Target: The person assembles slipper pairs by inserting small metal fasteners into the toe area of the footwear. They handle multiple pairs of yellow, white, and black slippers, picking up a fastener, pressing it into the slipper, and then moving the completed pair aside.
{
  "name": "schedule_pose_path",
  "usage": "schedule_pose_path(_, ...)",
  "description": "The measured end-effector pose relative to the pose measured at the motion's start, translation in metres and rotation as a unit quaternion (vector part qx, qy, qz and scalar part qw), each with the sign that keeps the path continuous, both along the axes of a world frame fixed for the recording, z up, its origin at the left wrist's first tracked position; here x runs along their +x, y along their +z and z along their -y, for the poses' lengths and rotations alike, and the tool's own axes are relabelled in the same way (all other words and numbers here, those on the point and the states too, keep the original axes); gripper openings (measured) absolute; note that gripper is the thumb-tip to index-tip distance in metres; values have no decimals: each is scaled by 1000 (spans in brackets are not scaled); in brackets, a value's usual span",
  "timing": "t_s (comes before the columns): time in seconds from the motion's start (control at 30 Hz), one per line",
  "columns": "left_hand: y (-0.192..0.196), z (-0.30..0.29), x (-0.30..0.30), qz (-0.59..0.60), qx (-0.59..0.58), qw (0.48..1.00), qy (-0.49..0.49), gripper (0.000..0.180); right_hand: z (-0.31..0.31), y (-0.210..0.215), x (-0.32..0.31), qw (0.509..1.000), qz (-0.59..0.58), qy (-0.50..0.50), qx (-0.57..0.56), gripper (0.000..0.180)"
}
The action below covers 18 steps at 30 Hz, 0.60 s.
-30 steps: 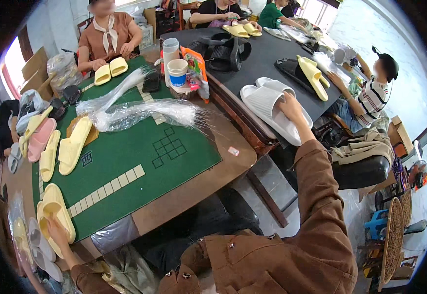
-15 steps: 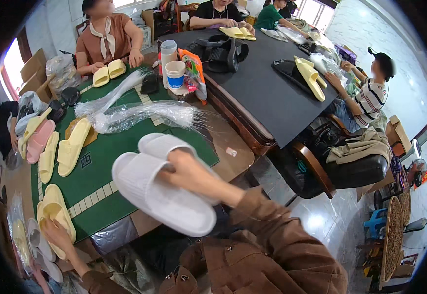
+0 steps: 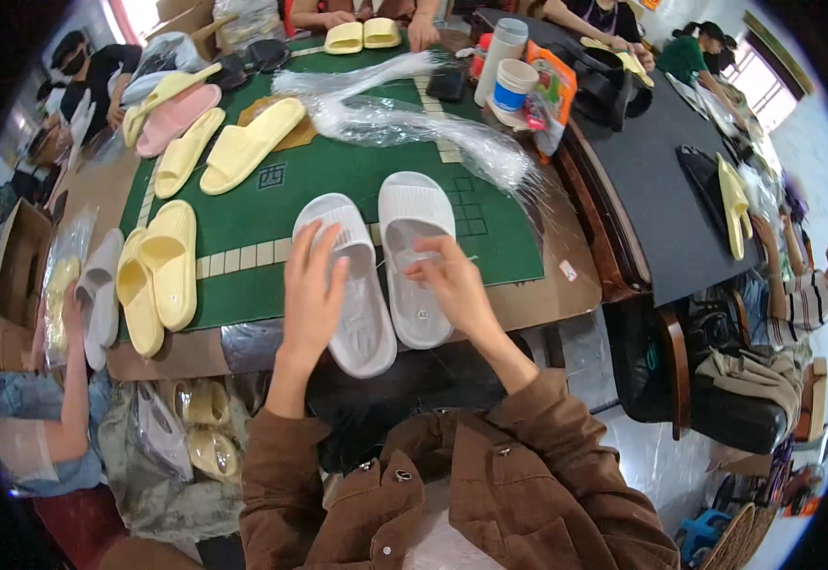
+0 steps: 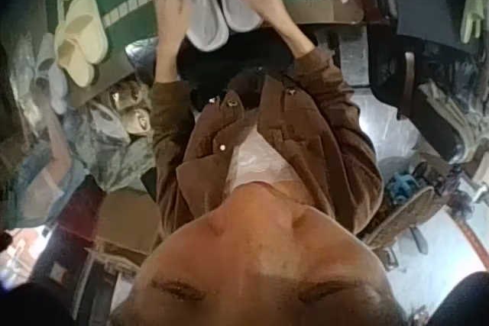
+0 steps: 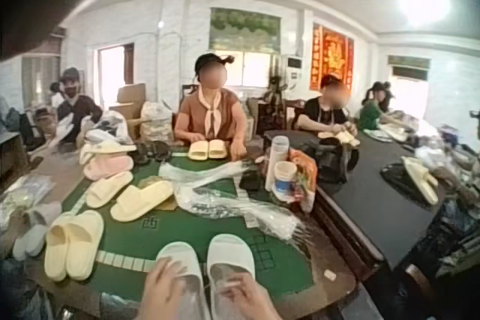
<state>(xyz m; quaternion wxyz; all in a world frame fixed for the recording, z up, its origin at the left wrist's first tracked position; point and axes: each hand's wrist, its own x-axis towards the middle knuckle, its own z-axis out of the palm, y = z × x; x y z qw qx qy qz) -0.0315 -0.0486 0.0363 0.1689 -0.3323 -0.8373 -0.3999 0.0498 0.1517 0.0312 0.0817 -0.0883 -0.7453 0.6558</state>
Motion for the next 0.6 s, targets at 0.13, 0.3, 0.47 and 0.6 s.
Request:
schedule_pose_path(0.13, -12, -21, 6, -26, -47, 998, -20, 42, 2, 7, 7, 982, -105, -15, -155, 19)
schedule_pose_path(0.3, 7, -32, 20, -21, 5, 999, -33, 42, 8, 51, 5, 971, -127, 9, -203, 26)
schedule_pose_path(0.47, 29, -35, 70, 318, 265, 885, -214, 40, 22, 70, 11, 960, -188, 27, -204, 27)
schedule_pose_path(0.6, 35, -26, 83, 370, 324, 835, -245, 30, 8, 60, 18, 966, -194, -17, -170, 24)
